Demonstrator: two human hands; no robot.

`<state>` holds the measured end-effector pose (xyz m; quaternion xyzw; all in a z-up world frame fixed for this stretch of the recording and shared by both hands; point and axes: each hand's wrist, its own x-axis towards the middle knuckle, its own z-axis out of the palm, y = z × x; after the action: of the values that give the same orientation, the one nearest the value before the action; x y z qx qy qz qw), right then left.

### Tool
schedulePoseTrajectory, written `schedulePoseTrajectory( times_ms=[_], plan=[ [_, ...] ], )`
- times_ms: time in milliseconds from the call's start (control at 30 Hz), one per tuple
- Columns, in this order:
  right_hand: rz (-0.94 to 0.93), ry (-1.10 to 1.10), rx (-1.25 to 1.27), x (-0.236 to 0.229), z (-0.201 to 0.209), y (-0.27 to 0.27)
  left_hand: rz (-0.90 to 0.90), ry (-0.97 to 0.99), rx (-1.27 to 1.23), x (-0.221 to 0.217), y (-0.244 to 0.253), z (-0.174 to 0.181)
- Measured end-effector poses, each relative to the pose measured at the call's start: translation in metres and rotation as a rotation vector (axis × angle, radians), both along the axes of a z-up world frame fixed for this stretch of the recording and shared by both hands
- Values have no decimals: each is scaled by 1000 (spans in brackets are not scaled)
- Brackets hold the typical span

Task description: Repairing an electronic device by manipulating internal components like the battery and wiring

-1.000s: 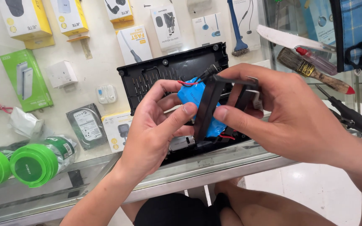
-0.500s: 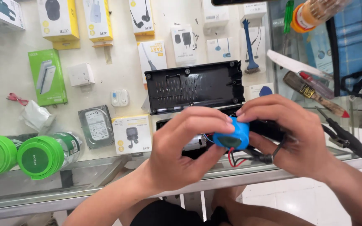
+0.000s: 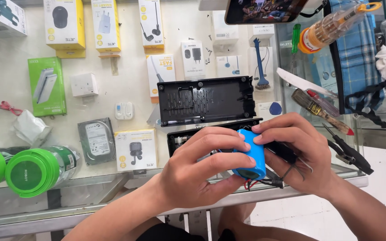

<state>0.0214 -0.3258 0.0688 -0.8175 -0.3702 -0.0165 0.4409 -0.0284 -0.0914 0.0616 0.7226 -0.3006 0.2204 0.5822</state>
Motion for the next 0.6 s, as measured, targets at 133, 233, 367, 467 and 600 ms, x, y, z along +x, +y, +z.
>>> schedulePoseTrajectory(
  times_ms=[133,233,367,467,600],
  plan=[
    [-5,9,7,0,1,1,-12,26,-30,1,1,0],
    [-8,-22,-9,-1,3,3,-38,24,-61,3,2,2],
    [1,-14,-9,-2,3,3,-42,66,-46,6,2,5],
    [-2,0,-13,-2,3,6,-16,93,-21,6,2,4],
    [-25,52,-50,-1,9,12,32,149,-2,7,2,1]
  ],
)
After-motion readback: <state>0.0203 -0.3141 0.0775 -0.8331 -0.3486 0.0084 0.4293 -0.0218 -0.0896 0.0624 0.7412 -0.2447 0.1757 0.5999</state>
